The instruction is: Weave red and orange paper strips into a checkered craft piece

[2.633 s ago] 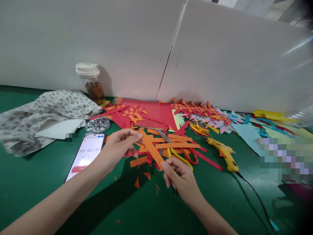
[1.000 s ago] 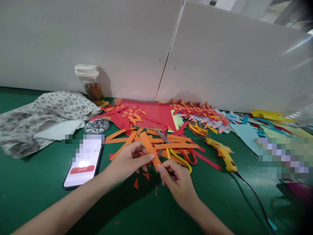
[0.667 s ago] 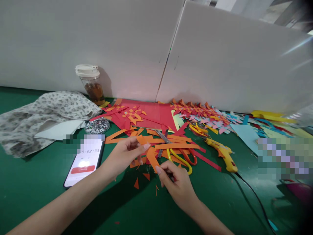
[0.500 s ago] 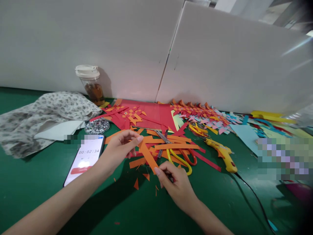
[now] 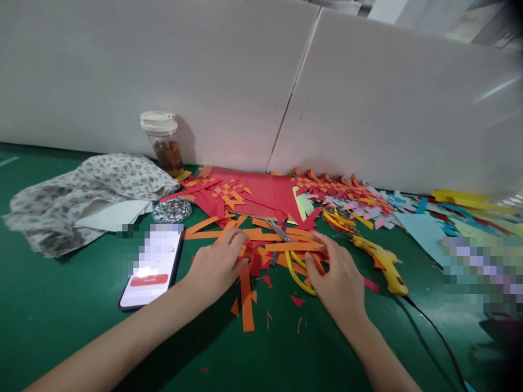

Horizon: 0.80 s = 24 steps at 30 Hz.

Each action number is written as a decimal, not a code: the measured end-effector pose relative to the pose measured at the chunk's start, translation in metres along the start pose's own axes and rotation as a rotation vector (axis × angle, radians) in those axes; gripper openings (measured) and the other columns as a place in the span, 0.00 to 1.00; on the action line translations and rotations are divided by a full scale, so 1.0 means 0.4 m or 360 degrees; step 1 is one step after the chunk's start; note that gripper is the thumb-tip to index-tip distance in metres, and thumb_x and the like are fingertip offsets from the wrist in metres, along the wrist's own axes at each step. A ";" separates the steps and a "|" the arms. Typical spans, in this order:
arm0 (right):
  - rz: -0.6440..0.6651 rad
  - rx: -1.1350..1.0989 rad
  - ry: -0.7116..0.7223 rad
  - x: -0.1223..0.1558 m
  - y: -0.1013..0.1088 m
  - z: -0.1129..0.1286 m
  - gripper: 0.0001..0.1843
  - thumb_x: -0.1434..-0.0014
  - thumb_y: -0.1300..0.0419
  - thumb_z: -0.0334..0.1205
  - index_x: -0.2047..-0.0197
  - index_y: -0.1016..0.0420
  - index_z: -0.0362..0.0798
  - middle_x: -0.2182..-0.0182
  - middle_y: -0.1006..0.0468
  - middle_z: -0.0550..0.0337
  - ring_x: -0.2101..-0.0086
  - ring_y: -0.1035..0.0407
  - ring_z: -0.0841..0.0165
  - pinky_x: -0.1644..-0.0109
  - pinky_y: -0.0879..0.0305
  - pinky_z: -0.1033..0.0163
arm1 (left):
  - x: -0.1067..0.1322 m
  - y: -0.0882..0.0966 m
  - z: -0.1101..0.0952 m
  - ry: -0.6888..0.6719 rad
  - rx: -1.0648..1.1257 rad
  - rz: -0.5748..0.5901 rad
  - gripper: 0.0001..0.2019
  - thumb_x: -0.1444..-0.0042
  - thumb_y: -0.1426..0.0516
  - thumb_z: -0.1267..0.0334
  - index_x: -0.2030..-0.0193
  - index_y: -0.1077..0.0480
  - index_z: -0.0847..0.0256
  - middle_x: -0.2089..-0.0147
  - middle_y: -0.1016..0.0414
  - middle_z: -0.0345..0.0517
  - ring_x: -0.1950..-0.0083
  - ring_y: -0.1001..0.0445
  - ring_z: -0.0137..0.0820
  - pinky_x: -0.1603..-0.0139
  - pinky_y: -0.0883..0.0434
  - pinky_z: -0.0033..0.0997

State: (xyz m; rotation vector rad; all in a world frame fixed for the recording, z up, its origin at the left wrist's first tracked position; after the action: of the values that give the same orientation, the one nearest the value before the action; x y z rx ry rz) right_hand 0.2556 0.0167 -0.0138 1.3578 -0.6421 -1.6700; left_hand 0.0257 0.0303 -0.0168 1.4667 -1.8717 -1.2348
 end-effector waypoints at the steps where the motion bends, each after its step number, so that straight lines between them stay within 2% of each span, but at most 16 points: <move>1: 0.0059 0.0155 0.0073 -0.004 -0.009 -0.011 0.23 0.46 0.47 0.38 0.46 0.37 0.47 0.60 0.26 0.50 0.59 0.33 0.58 0.64 0.36 0.59 | -0.001 0.004 -0.001 0.0021 -0.0043 -0.0018 0.12 0.43 0.52 0.62 0.52 0.36 0.56 0.47 0.32 0.48 0.72 0.29 0.31 0.79 0.51 0.27; 3: 0.0146 0.0359 0.0145 -0.008 -0.022 -0.030 0.25 0.47 0.48 0.35 0.44 0.39 0.45 0.59 0.26 0.49 0.57 0.33 0.57 0.60 0.36 0.56 | -0.001 0.012 -0.006 0.0012 -0.0018 -0.0018 0.10 0.42 0.52 0.61 0.56 0.34 0.55 0.53 0.28 0.46 0.70 0.29 0.32 0.78 0.49 0.26; 5: 0.0174 0.0450 0.0182 -0.008 -0.026 -0.041 0.22 0.46 0.49 0.33 0.47 0.35 0.44 0.61 0.24 0.50 0.60 0.32 0.58 0.58 0.38 0.55 | 0.002 0.019 -0.016 -0.0045 0.0078 -0.0002 0.11 0.41 0.52 0.57 0.66 0.31 0.56 0.67 0.26 0.43 0.72 0.30 0.32 0.77 0.49 0.27; 7: 0.0138 0.0487 0.0223 -0.007 -0.025 -0.043 0.17 0.45 0.50 0.33 0.52 0.31 0.45 0.65 0.22 0.52 0.64 0.31 0.60 0.57 0.39 0.55 | 0.007 0.023 -0.026 -0.0107 0.0193 0.0015 0.16 0.41 0.52 0.55 0.75 0.33 0.57 0.79 0.32 0.40 0.77 0.34 0.30 0.77 0.50 0.28; 8: 0.0110 0.0497 0.0245 -0.007 -0.023 -0.042 0.16 0.44 0.50 0.33 0.54 0.29 0.46 0.67 0.22 0.53 0.65 0.30 0.60 0.56 0.40 0.55 | 0.009 0.024 -0.030 -0.0125 0.0256 0.0020 0.17 0.41 0.53 0.55 0.77 0.33 0.57 0.81 0.34 0.39 0.79 0.36 0.30 0.78 0.50 0.28; 10: 0.0086 0.0513 0.0286 -0.008 -0.022 -0.039 0.15 0.44 0.49 0.33 0.54 0.28 0.45 0.66 0.21 0.52 0.64 0.30 0.59 0.56 0.40 0.55 | 0.012 0.025 -0.038 -0.0126 0.0391 0.0035 0.15 0.42 0.52 0.57 0.76 0.32 0.56 0.79 0.33 0.39 0.78 0.36 0.30 0.77 0.49 0.28; 14: 0.0199 0.0469 0.0366 -0.010 -0.029 -0.038 0.19 0.45 0.49 0.31 0.51 0.30 0.44 0.61 0.22 0.52 0.61 0.31 0.60 0.56 0.39 0.56 | 0.014 0.021 -0.050 -0.0019 0.0605 0.0154 0.06 0.44 0.49 0.61 0.68 0.32 0.54 0.72 0.28 0.38 0.75 0.34 0.30 0.76 0.45 0.27; 17: 0.0171 0.0416 0.0386 -0.010 -0.025 -0.040 0.15 0.45 0.49 0.30 0.56 0.26 0.46 0.65 0.21 0.54 0.63 0.30 0.61 0.54 0.40 0.55 | 0.020 0.011 -0.061 0.0086 0.0793 0.0294 0.06 0.44 0.50 0.59 0.64 0.33 0.55 0.67 0.27 0.38 0.76 0.34 0.28 0.76 0.42 0.27; 20: -0.0022 0.0225 0.0398 -0.007 -0.006 -0.030 0.13 0.44 0.49 0.30 0.61 0.24 0.47 0.66 0.20 0.55 0.64 0.29 0.62 0.53 0.39 0.55 | 0.029 -0.002 -0.069 0.0240 0.0983 0.0328 0.13 0.45 0.48 0.53 0.55 0.36 0.54 0.62 0.27 0.41 0.75 0.33 0.28 0.74 0.38 0.28; 22: -0.0155 -0.0052 0.0453 -0.002 0.008 -0.010 0.12 0.45 0.48 0.28 0.62 0.24 0.47 0.64 0.20 0.56 0.62 0.29 0.63 0.53 0.37 0.56 | 0.033 -0.013 -0.071 0.0343 0.1103 0.0321 0.22 0.48 0.46 0.50 0.47 0.40 0.54 0.63 0.27 0.43 0.74 0.31 0.30 0.74 0.37 0.29; 24: -0.0189 -0.0358 0.0525 0.008 0.017 0.019 0.12 0.46 0.47 0.27 0.63 0.25 0.48 0.62 0.21 0.56 0.59 0.29 0.64 0.53 0.35 0.58 | 0.035 -0.025 -0.072 0.0398 0.1304 0.0355 0.26 0.48 0.45 0.50 0.43 0.43 0.53 0.60 0.28 0.45 0.73 0.30 0.30 0.73 0.35 0.29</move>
State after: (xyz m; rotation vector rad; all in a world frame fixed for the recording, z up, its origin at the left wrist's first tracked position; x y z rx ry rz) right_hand 0.2503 0.0097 -0.0079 1.4829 -0.1807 -1.5102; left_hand 0.0491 0.0065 -0.0136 1.6109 -2.3932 -0.1360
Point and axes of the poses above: each hand's wrist, its own x-axis away from the middle knuckle, its own y-axis out of the back of the hand, z = x × y, the point moved 2 cm from there along -x, towards the middle knuckle
